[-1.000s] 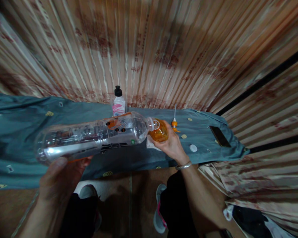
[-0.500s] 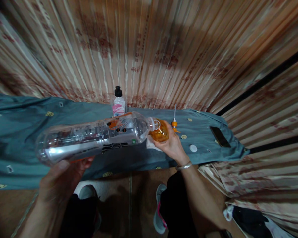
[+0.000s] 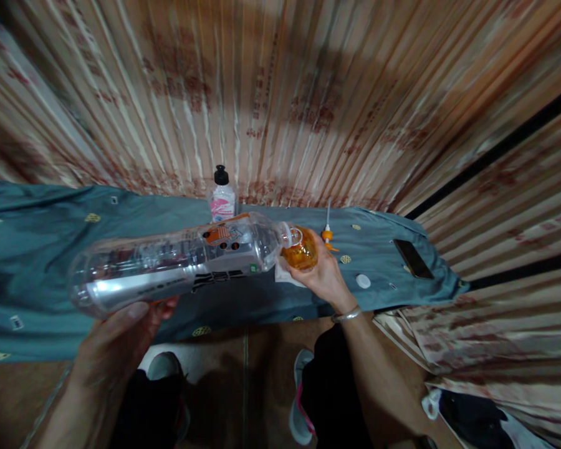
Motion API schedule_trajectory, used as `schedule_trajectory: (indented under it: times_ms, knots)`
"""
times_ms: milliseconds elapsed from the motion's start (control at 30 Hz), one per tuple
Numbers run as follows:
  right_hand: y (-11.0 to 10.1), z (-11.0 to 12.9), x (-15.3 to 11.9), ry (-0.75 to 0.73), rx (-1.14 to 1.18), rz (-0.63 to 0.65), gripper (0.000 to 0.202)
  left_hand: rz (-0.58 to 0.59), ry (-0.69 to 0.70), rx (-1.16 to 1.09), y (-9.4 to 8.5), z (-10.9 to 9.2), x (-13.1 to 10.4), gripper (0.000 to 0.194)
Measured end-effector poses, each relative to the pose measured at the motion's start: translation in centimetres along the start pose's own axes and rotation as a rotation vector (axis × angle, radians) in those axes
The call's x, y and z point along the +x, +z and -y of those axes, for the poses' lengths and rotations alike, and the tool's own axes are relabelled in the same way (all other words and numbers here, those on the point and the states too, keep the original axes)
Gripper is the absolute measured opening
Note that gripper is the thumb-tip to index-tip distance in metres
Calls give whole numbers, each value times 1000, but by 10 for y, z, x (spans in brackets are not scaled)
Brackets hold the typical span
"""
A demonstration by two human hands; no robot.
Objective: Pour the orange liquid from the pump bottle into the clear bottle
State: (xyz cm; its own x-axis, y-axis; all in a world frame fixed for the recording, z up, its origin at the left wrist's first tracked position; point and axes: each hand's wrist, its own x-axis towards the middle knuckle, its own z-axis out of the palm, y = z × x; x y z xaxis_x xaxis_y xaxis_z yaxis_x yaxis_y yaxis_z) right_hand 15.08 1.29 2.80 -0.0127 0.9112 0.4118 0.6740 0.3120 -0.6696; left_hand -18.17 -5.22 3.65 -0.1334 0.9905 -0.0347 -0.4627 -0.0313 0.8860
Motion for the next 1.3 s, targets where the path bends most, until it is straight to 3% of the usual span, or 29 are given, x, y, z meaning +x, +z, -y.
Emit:
schedule_trajectory:
  times_ms: [233, 500, 800, 1300]
  knots:
    - [1, -6, -1, -14, -8, -3, 86, -85, 2, -51, 17, -6, -10, 24]
    - [-1, -4, -1, 3, -10, 5, 87, -14, 10, 4, 5, -3, -3, 29]
    - [-1, -6, -1, 7, -32, 8, 89, -95, 23, -52, 24, -9, -13, 27]
    - [-1, -4, -1, 12, -36, -22, 88, -83, 12, -52, 23, -9, -14, 25]
